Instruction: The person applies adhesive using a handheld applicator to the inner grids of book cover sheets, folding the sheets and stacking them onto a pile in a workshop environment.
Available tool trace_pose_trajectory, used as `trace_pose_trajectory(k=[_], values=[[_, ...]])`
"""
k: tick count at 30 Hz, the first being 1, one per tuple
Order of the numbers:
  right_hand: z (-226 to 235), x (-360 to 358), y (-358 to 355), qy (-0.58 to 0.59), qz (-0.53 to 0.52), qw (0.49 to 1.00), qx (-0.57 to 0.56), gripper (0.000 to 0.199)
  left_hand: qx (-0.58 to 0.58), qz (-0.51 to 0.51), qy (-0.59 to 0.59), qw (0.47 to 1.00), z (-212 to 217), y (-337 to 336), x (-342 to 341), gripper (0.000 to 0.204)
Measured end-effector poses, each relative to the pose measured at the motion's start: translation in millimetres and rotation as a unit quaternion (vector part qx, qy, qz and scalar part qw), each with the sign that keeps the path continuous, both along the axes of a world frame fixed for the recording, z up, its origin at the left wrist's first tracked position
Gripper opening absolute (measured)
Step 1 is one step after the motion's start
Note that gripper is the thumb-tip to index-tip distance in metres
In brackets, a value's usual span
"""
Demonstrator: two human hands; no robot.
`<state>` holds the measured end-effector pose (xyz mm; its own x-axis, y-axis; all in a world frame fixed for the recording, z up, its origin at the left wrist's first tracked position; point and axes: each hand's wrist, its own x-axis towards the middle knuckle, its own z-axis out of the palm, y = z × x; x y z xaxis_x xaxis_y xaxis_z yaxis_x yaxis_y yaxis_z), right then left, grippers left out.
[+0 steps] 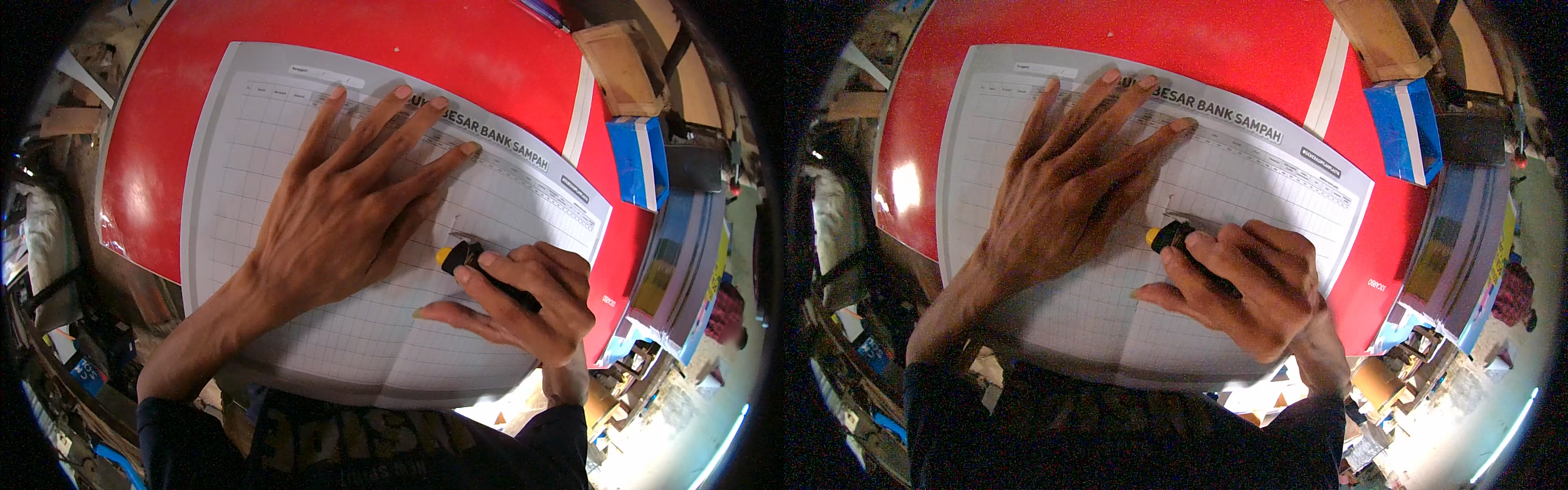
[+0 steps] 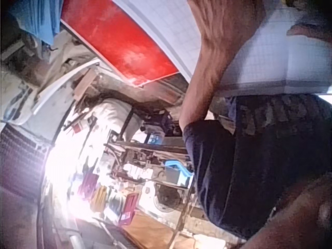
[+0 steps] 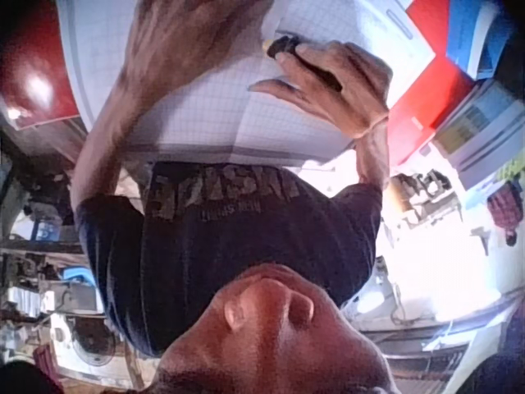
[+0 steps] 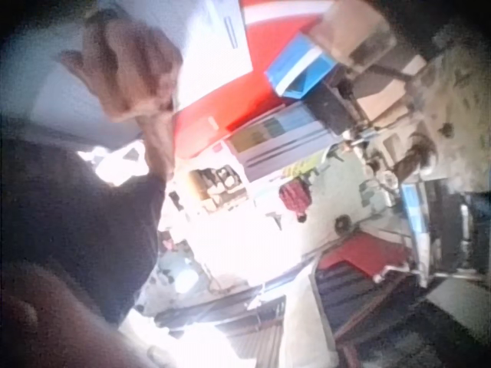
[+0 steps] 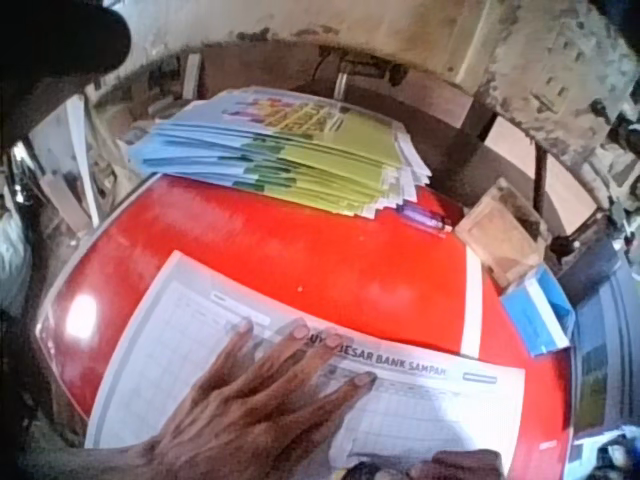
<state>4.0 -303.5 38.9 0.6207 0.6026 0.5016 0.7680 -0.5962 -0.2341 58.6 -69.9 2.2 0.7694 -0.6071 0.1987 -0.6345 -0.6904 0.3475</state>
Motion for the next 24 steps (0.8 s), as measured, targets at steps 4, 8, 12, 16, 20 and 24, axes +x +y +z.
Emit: trace_pose_trajectory(k=[4,8,12,16,20,24], values=[[-2,5,-1,0.009,-0.044,0.999,-0.007,0.057,-0.001,0.0,-0.003,1.0,-1,0,-1,0.053],[-1,10,5,0.076,-0.088,0.993,-0.002,0.051,0.004,-0.001,-0.002,1.0,-1,2,-1,0.053],[-17,-4,-4,0.055,-0.008,0.998,-0.041,0.043,-0.012,-0.003,-0.011,1.0,-5,4,-1,0.053],[-13,-32,10,-0.009,0.059,0.997,-0.044,0.043,-0.014,-0.013,-0.032,0.999,-3,4,2,0.055],[1,-26,-19,0.055,-0.14,0.988,0.03,0.067,0.008,-0.014,-0.036,0.999,3,1,0,0.056],[-7,-30,-57,0.042,-0.29,0.954,0.063,0.052,0.025,-0.007,-0.027,0.999,4,8,0,0.051]])
